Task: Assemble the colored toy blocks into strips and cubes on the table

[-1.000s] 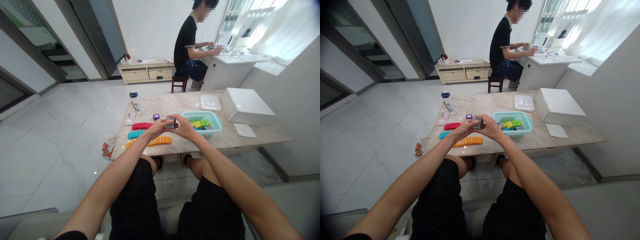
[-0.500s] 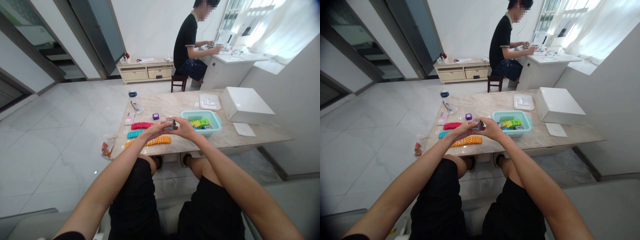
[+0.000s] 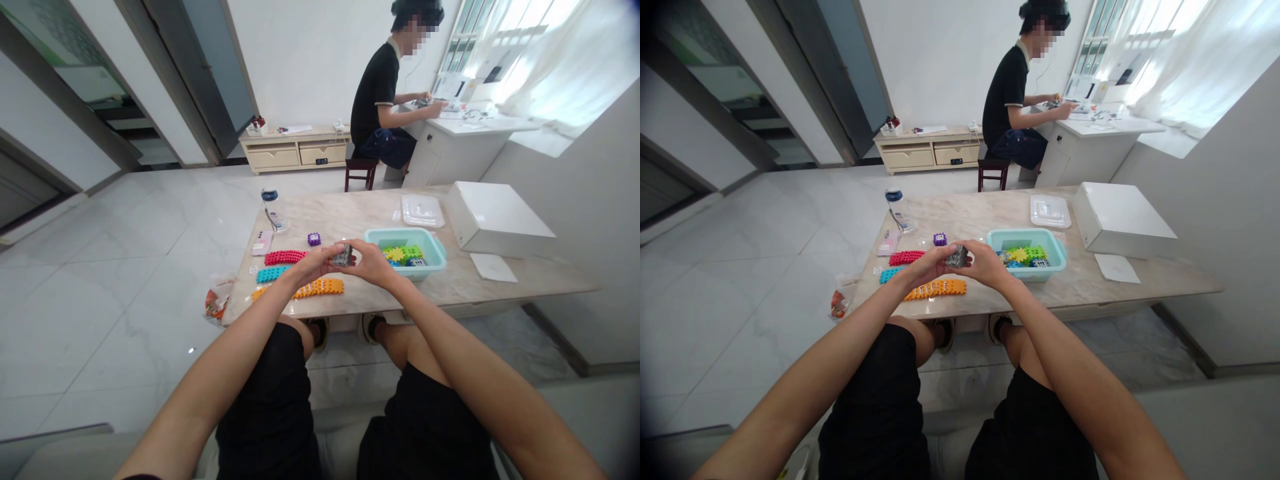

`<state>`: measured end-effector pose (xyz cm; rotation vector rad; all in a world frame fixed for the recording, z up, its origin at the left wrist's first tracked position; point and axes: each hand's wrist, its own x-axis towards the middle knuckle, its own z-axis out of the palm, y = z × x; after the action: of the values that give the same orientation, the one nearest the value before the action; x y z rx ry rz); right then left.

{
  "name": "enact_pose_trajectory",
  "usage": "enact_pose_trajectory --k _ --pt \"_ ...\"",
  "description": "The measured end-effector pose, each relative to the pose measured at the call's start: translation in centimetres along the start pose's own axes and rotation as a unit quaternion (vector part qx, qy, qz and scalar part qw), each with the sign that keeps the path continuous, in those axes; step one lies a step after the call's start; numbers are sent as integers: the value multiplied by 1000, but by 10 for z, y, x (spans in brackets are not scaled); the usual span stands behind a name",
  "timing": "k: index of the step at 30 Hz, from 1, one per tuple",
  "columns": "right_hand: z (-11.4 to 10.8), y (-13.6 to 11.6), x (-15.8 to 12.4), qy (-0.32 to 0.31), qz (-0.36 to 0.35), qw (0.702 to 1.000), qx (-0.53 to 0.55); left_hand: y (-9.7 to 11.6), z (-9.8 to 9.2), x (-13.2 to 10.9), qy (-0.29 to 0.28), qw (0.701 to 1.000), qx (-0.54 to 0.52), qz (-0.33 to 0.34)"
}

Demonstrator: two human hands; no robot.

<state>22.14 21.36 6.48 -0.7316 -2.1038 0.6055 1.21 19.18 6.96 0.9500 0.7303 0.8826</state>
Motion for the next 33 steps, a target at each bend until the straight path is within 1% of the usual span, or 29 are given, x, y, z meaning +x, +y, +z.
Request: enact_pose_trajectory --k 3,6,13,20,27,33 --pt "1 -1 0 7 -1 1000 -5 5 4 -2 20 1000 13 0" --pt "3 -3 1 10 -8 1000 -3 8 6 -4 26 1000 10 3" --pt "4 -4 1 17 -9 1000 -5 6 4 -3 39 999 19 6" --pt "1 -6 2 27 9 1000 -5 6 4 -5 14 1000 -13 -2" --pt "-3 -6 1 30 20 999 4 5 -4 -5 56 998 -16 -23" --pt "-4 -2 0 22 11 1000 -2 6 1 -6 24 1000 -13 -12"
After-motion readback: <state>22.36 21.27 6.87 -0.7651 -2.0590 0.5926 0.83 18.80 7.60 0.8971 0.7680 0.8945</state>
